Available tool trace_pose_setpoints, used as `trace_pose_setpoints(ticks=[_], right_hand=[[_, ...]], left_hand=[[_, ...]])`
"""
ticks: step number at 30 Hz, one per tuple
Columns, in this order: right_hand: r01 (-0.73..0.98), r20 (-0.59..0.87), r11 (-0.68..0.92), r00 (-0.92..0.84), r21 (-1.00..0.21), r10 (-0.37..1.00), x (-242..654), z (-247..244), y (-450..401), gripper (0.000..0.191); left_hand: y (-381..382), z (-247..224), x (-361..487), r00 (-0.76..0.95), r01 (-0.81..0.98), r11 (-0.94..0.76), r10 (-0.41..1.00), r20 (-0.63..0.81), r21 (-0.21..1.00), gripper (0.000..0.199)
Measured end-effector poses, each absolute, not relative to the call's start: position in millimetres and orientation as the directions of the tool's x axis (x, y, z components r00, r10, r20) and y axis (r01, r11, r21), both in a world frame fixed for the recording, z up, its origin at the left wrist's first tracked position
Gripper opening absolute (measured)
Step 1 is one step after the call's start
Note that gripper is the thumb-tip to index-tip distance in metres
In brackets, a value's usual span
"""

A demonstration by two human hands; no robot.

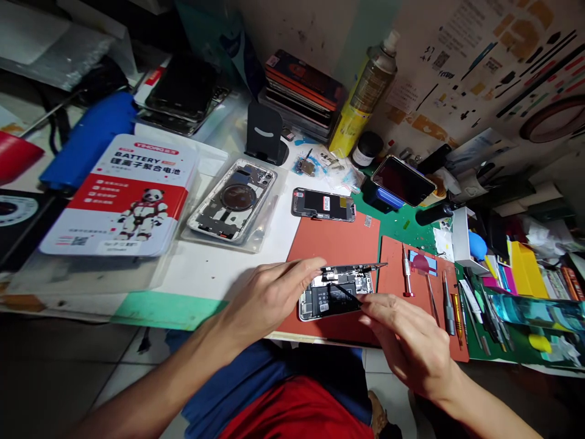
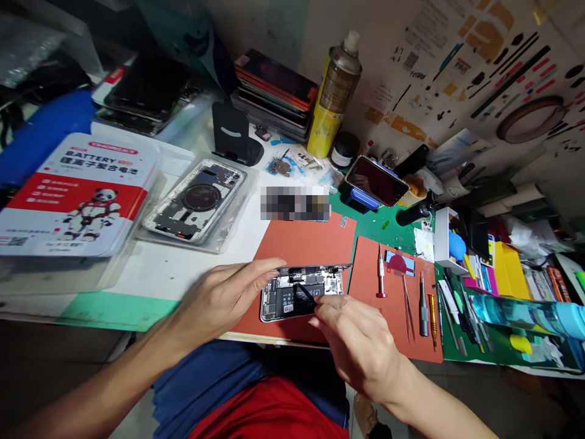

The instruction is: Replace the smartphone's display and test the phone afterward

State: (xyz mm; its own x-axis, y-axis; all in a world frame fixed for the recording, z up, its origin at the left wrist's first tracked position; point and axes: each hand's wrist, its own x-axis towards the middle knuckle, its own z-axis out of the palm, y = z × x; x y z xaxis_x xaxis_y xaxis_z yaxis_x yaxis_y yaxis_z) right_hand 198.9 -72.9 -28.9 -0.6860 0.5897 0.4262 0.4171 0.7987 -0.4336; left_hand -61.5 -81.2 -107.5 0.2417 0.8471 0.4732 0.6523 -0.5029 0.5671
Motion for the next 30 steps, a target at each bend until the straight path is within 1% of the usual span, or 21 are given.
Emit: trace_pose_setpoints(ticks=[4,10,16,19,22,26,28,30], right_hand=[[0.416,0.37,0.787,-0.716,-0.455,0.592,197,-24,-61,0.016],[0.423,0.298,0.768,-0.745,-0.481,0.597,195,-25,-56,0.014],[0.442,0.208,0.745,-0.774,-0.5,0.598,189,-12,-46,0.013],[0.458,0.143,0.744,-0.798,-0.487,0.585,183,-7,-43,0.017],[0.426,0.183,0.812,-0.831,-0.399,0.526,180,-10,-51,0.022],[0.37,0.333,0.912,-0.85,-0.177,0.409,186,-25,-73,0.027],[0.345,0.374,0.936,-0.86,-0.074,0.347,190,-34,-83,0.033],[0.329,0.4,0.944,-0.866,0.003,0.3,193,-42,-90,0.033]], left_hand=[[-81,-107,-62,0.246,0.66,-0.493,0.855,0.457,0.567,0.026],[-81,-106,-62,0.248,0.651,-0.51,0.843,0.477,0.563,0.025],[-80,-107,-61,0.252,0.646,-0.512,0.844,0.474,0.567,0.025],[-80,-107,-61,0.242,0.653,-0.512,0.839,0.487,0.558,0.025],[-81,-106,-61,0.236,0.655,-0.505,0.843,0.483,0.562,0.027],[-81,-104,-61,0.238,0.646,-0.507,0.844,0.48,0.571,0.026],[-80,-104,-61,0.243,0.635,-0.514,0.841,0.483,0.577,0.026],[-80,-105,-61,0.242,0.633,-0.513,0.842,0.482,0.58,0.026]])
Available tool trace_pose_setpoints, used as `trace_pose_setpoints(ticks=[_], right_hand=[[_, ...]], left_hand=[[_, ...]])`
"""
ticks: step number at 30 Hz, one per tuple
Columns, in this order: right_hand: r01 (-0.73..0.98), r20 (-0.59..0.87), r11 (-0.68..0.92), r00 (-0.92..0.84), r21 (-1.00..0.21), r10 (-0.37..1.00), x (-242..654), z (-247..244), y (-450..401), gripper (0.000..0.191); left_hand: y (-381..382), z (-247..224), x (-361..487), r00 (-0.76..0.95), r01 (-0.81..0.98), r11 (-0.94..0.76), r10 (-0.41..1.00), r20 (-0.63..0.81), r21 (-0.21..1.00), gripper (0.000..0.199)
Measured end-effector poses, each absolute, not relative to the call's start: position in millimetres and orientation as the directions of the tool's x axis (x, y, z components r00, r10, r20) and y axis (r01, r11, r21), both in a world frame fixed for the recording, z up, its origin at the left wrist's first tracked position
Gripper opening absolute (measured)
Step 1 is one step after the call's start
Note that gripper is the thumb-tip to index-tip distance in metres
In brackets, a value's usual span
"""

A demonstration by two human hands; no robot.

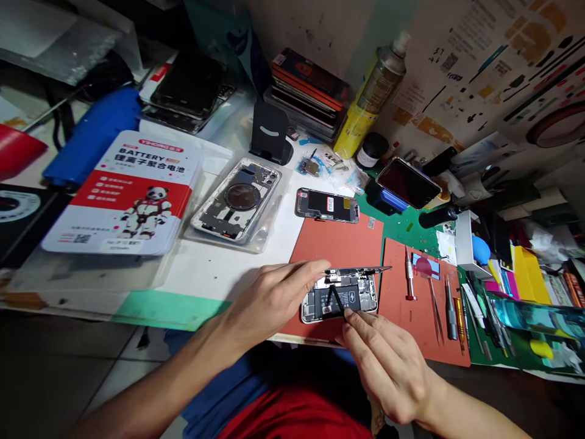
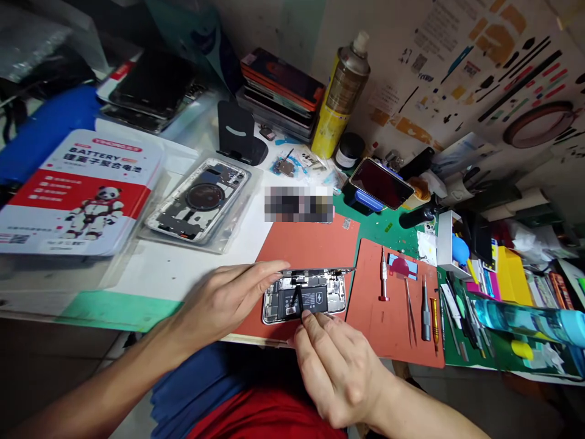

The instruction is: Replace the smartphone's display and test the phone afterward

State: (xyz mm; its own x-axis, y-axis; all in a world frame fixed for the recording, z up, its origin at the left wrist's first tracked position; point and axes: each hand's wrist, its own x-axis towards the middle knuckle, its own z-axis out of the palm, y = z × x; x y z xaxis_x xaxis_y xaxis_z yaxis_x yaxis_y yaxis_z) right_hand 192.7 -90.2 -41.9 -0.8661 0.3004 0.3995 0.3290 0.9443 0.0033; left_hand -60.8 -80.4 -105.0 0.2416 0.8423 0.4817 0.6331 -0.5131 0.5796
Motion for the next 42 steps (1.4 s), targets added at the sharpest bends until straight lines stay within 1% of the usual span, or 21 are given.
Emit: trace_pose_setpoints(ticks=[3,5,7,8,9,10,11,12,13,14,15,16,17,18,19,20,22,28,36,42], right_hand=[[0.335,0.419,0.939,-0.865,0.077,0.275,194,-51,-96,0.027],[0.332,0.41,0.936,-0.874,0.112,0.261,195,-55,-97,0.028],[0.324,0.412,0.94,-0.875,0.109,0.254,197,-59,-99,0.029],[0.334,0.435,0.94,-0.858,0.069,0.273,198,-60,-100,0.029],[0.368,0.464,0.93,-0.822,-0.011,0.331,200,-61,-101,0.03],[0.423,0.491,0.897,-0.759,-0.128,0.427,202,-61,-102,0.031],[0.487,0.499,0.829,-0.664,-0.276,0.557,204,-61,-102,0.033],[0.545,0.475,0.714,-0.533,-0.44,0.7,205,-61,-101,0.031],[0.573,0.408,0.555,-0.377,-0.602,0.832,206,-60,-100,0.026],[0.555,0.303,0.372,-0.216,-0.744,0.928,206,-61,-98,0.018],[0.49,0.174,0.187,-0.073,-0.851,0.982,205,-61,-95,0.01],[0.389,0.04,0.024,0.032,-0.921,0.999,204,-63,-92,0.008],[0.278,-0.079,-0.103,0.096,-0.955,0.992,203,-65,-89,0.014],[0.179,-0.166,-0.187,0.129,-0.966,0.978,201,-68,-86,0.02],[0.107,-0.221,-0.236,0.142,-0.966,0.965,199,-71,-84,0.025],[0.058,-0.248,-0.259,0.153,-0.964,0.957,197,-73,-81,0.028],[0.013,-0.261,-0.267,0.168,-0.964,0.951,194,-77,-78,0.032],[-0.01,-0.275,-0.277,0.162,-0.961,0.948,191,-77,-77,0.035],[-0.023,-0.282,-0.281,0.13,-0.959,0.951,194,-79,-77,0.033],[-0.08,-0.33,-0.323,0.126,-0.943,0.935,193,-80,-74,0.035]], left_hand=[[-81,-108,-61,0.233,0.644,-0.503,0.846,0.479,0.576,0.026],[-81,-109,-61,0.233,0.645,-0.503,0.847,0.478,0.576,0.026],[-81,-110,-61,0.234,0.643,-0.504,0.846,0.479,0.577,0.026],[-81,-110,-61,0.233,0.643,-0.504,0.846,0.479,0.577,0.026],[-81,-110,-61,0.232,0.645,-0.503,0.846,0.48,0.575,0.026],[-81,-111,-61,0.23,0.649,-0.501,0.847,0.48,0.573,0.026],[-81,-111,-61,0.227,0.652,-0.5,0.846,0.482,0.57,0.026],[-81,-111,-61,0.229,0.653,-0.5,0.847,0.481,0.569,0.026],[-81,-110,-61,0.232,0.651,-0.502,0.846,0.48,0.57,0.026],[-81,-110,-61,0.235,0.649,-0.504,0.845,0.48,0.57,0.026],[-81,-110,-62,0.237,0.648,-0.506,0.844,0.481,0.57,0.026],[-80,-109,-62,0.239,0.648,-0.506,0.845,0.479,0.569,0.025],[-80,-108,-62,0.239,0.65,-0.504,0.846,0.478,0.568,0.025],[-80,-108,-62,0.238,0.655,-0.501,0.847,0.475,0.566,0.025],[-80,-107,-62,0.235,0.659,-0.498,0.848,0.474,0.564,0.025],[-80,-107,-62,0.236,0.661,-0.496,0.85,0.472,0.563,0.025],[-80,-107,-62,0.237,0.662,-0.497,0.849,0.471,0.561,0.024],[-81,-109,-60,0.237,0.682,-0.505,0.837,0.494,0.529,0.024],[-80,-109,-61,0.243,0.68,-0.506,0.839,0.487,0.531,0.025],[-81,-110,-61,0.244,0.68,-0.509,0.836,0.491,0.528,0.025]])
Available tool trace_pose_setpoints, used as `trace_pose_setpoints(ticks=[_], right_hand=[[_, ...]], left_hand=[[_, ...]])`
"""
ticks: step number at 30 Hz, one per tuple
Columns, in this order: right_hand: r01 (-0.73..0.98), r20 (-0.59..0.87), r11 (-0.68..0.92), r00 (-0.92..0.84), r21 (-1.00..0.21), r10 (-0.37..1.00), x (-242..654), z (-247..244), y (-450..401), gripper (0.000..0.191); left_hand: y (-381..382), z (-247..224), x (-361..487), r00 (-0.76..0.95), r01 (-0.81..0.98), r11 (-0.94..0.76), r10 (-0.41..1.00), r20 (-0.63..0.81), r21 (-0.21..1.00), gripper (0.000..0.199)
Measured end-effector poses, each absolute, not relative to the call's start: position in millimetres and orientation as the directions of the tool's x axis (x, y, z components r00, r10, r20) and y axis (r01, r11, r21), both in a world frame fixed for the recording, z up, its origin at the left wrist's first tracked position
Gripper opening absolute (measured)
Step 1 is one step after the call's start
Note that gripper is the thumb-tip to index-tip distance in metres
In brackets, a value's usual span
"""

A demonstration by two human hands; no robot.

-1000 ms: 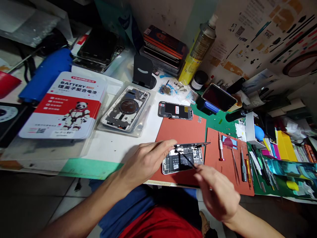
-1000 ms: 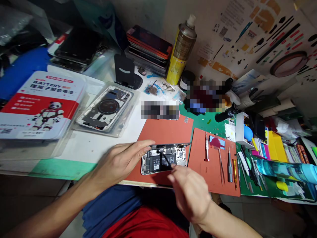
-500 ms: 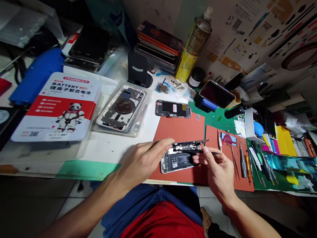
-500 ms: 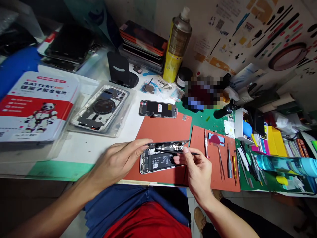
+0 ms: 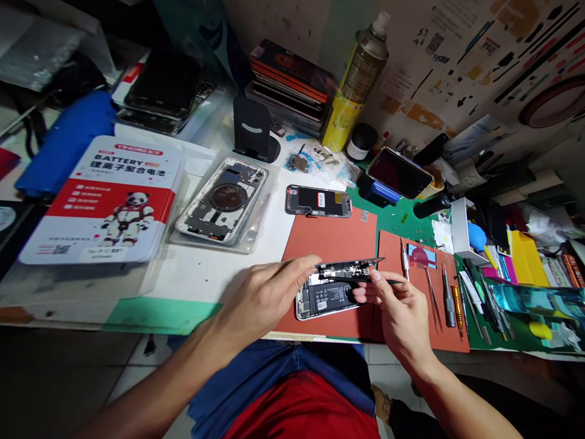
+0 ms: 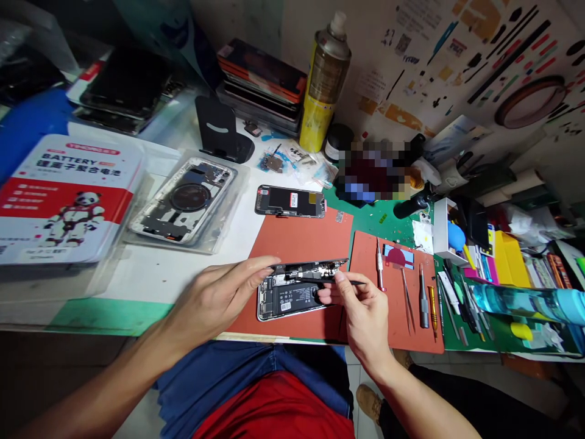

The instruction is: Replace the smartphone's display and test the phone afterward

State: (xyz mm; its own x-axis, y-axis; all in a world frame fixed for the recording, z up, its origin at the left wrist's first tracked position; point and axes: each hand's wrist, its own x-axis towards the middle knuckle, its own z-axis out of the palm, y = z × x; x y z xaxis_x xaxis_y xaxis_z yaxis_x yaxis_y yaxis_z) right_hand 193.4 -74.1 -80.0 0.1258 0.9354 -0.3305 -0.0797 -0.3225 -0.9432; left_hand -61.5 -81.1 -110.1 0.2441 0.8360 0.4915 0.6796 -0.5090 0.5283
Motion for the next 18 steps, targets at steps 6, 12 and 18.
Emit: trace_pose_setpoints(ticks=[6,12,18], right_hand=[[-0.134,-0.407,-0.386,0.199,-0.912,0.892,187,-75,-75,0.043],[-0.118,-0.364,-0.347,0.196,-0.93,0.91,188,-76,-80,0.039],[-0.04,-0.29,-0.288,0.167,-0.957,0.942,188,-73,-86,0.033]], left_hand=[[-82,-112,-62,0.241,0.682,-0.494,0.848,0.472,0.539,0.027],[-81,-109,-61,0.246,0.671,-0.506,0.841,0.481,0.541,0.025],[-80,-107,-61,0.24,0.67,-0.498,0.847,0.474,0.551,0.024]])
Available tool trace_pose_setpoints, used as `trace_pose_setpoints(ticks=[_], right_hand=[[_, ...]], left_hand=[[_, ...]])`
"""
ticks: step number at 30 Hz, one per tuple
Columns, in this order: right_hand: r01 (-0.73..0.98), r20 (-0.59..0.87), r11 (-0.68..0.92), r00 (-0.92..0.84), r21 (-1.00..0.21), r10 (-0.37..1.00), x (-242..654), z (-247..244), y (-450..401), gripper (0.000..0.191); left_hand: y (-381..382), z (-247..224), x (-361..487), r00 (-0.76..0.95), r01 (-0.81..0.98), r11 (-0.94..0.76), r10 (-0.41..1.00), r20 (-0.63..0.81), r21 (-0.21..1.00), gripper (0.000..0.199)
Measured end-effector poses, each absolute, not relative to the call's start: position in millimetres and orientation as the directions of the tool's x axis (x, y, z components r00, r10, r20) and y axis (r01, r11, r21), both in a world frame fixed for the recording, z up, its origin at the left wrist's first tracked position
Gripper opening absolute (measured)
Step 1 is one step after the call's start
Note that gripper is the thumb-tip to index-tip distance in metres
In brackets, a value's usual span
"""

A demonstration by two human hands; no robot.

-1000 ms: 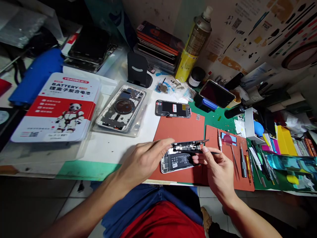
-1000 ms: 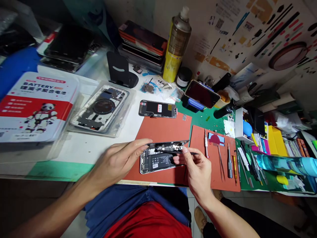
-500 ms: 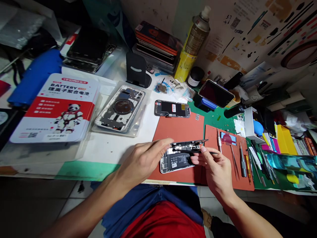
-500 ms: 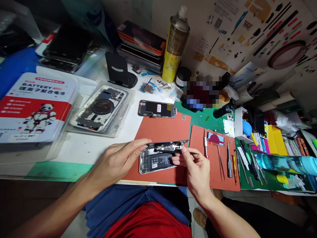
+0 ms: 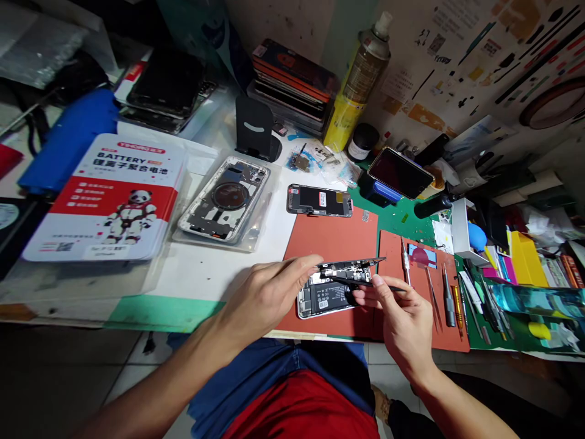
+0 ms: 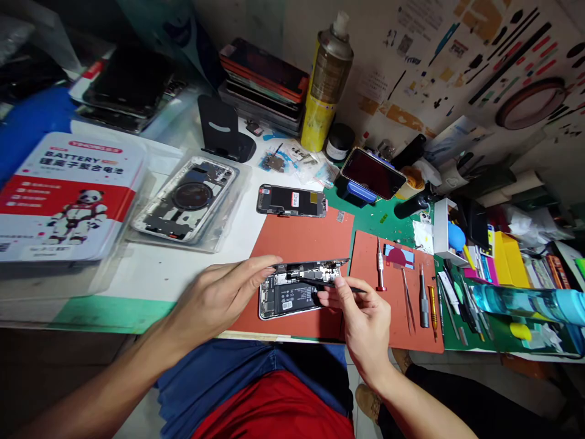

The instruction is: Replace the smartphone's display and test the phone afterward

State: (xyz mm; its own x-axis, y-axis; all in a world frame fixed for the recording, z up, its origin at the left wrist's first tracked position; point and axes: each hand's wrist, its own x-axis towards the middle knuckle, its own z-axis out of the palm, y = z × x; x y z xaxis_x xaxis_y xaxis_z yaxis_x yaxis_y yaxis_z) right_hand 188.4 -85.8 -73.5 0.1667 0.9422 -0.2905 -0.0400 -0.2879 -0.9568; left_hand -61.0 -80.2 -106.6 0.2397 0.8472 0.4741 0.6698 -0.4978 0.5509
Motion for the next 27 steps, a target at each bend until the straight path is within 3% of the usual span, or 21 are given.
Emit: trace_pose_setpoints(ticks=[14,27], right_hand=[[-0.21,-0.474,-0.429,0.261,-0.878,0.841,183.7,-76.3,-77.6,0.048],[-0.126,-0.336,-0.314,0.228,-0.941,0.914,185.0,-76.0,-85.2,0.038]], left_hand=[[-81.2,-108.3,-62.1,0.247,0.655,-0.509,0.843,0.478,0.558,0.025],[-81.5,-106.2,-60.8,0.236,0.664,-0.512,0.835,0.497,0.545,0.025]])
